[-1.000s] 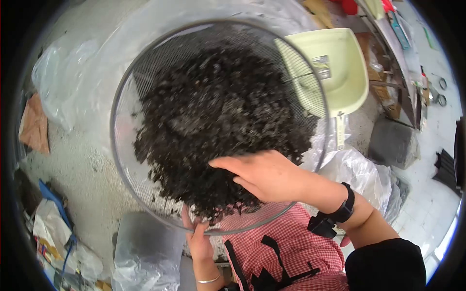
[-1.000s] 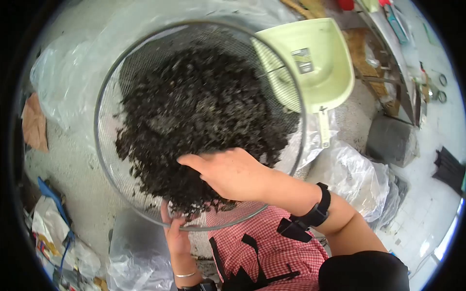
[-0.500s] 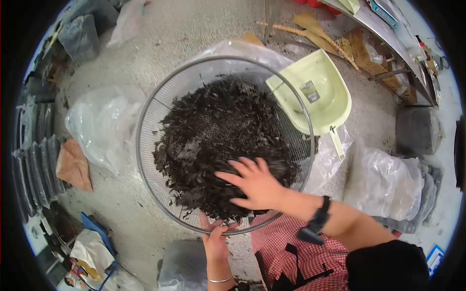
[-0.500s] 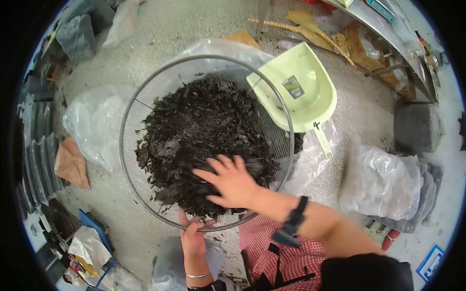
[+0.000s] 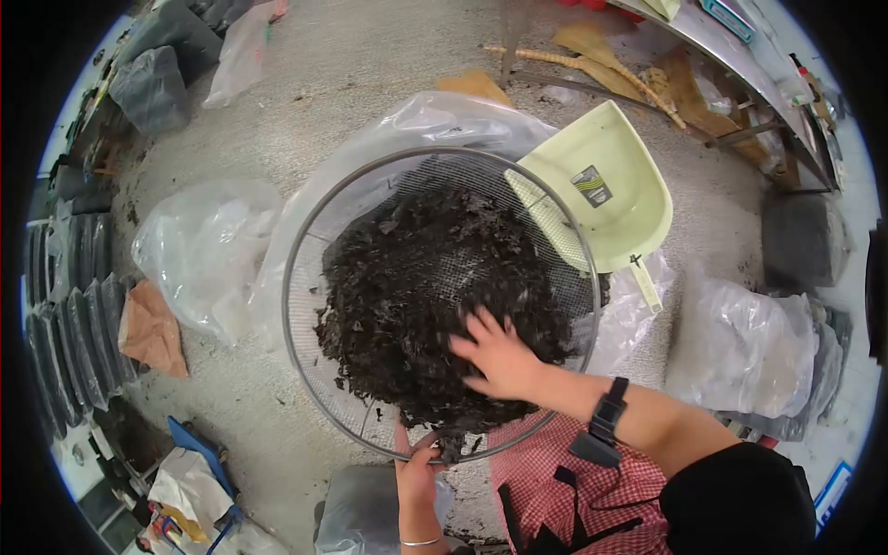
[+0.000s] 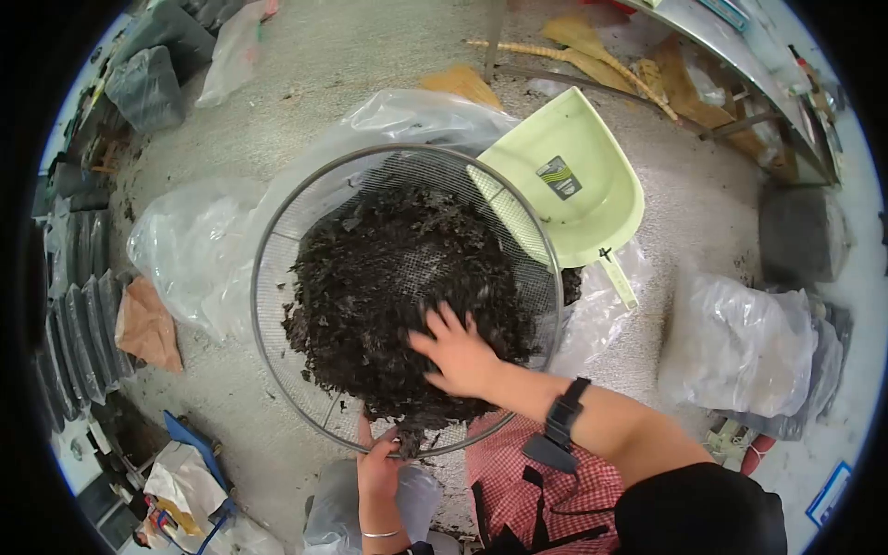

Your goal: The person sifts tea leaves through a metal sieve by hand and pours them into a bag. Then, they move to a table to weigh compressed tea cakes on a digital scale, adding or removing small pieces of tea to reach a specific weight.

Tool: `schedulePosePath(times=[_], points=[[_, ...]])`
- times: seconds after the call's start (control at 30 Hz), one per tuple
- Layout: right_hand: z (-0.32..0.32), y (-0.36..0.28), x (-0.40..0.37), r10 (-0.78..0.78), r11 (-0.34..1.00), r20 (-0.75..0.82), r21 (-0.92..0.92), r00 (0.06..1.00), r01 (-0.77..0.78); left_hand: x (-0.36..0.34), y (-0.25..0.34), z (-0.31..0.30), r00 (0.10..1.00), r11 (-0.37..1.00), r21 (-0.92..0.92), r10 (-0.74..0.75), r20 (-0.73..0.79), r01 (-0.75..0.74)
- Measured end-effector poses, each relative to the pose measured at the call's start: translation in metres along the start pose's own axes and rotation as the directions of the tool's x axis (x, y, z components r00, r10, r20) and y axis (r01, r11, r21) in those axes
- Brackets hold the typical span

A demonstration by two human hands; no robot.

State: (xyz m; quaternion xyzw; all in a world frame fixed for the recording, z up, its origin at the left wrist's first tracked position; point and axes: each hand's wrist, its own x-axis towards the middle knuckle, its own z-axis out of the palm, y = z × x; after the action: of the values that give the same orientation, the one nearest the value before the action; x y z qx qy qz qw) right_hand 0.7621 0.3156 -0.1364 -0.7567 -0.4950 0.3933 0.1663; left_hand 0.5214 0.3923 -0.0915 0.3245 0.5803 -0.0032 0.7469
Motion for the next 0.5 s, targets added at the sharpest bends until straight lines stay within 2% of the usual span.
schedulePosePath(times=[0.03, 0.07, 0.13, 0.2, 0.27, 0.33, 0.4, 0.47, 0.5], points=[[-0.016, -0.002, 0.013, 0.080, 0.994, -0.111, -0.059, 0.991, -0.087, -0.002, -0.002, 0.008, 1.000, 0.996, -0.079, 0.028, -0.003, -0.029], [-0.018, 0.005, 0.037, 0.132, 0.978, -0.252, -0.125, 0.959, -0.167, -0.004, -0.001, 0.015, 1.000, 0.996, -0.083, 0.023, 0.010, -0.023], [-0.012, -0.003, 0.087, 0.250, 0.959, -0.398, -0.023, 0.883, -0.282, -0.005, -0.001, 0.026, 0.998, 0.983, -0.173, 0.055, -0.015, -0.056], [0.008, -0.030, 0.094, 0.083, 0.996, -0.242, 0.032, 0.967, -0.078, 0.005, -0.017, 0.020, 0.998, 0.971, -0.234, 0.041, -0.056, -0.053], [0.053, -0.034, 0.051, -0.171, 0.984, -0.157, 0.022, 0.973, 0.177, 0.007, -0.037, 0.006, 0.993, 0.958, -0.283, 0.005, -0.114, -0.038], [0.070, -0.012, -0.001, -0.157, 0.981, -0.129, 0.094, 0.979, 0.170, 0.015, -0.046, -0.003, 0.996, 0.944, -0.329, -0.041, -0.077, 0.014], [-0.004, -0.014, -0.018, 0.121, 0.983, 0.102, 0.128, 0.987, -0.134, 0.006, -0.043, 0.004, 0.996, 0.922, -0.387, -0.005, -0.086, -0.029], [-0.002, 0.018, -0.013, 0.155, 0.988, -0.261, 0.037, 0.953, -0.151, -0.004, -0.046, 0.024, 0.996, 0.877, -0.474, 0.046, -0.074, -0.076], [-0.015, 0.021, 0.009, 0.120, 0.992, -0.356, 0.014, 0.927, -0.124, -0.004, -0.055, 0.035, 0.996, 0.875, -0.478, 0.045, -0.081, -0.078]])
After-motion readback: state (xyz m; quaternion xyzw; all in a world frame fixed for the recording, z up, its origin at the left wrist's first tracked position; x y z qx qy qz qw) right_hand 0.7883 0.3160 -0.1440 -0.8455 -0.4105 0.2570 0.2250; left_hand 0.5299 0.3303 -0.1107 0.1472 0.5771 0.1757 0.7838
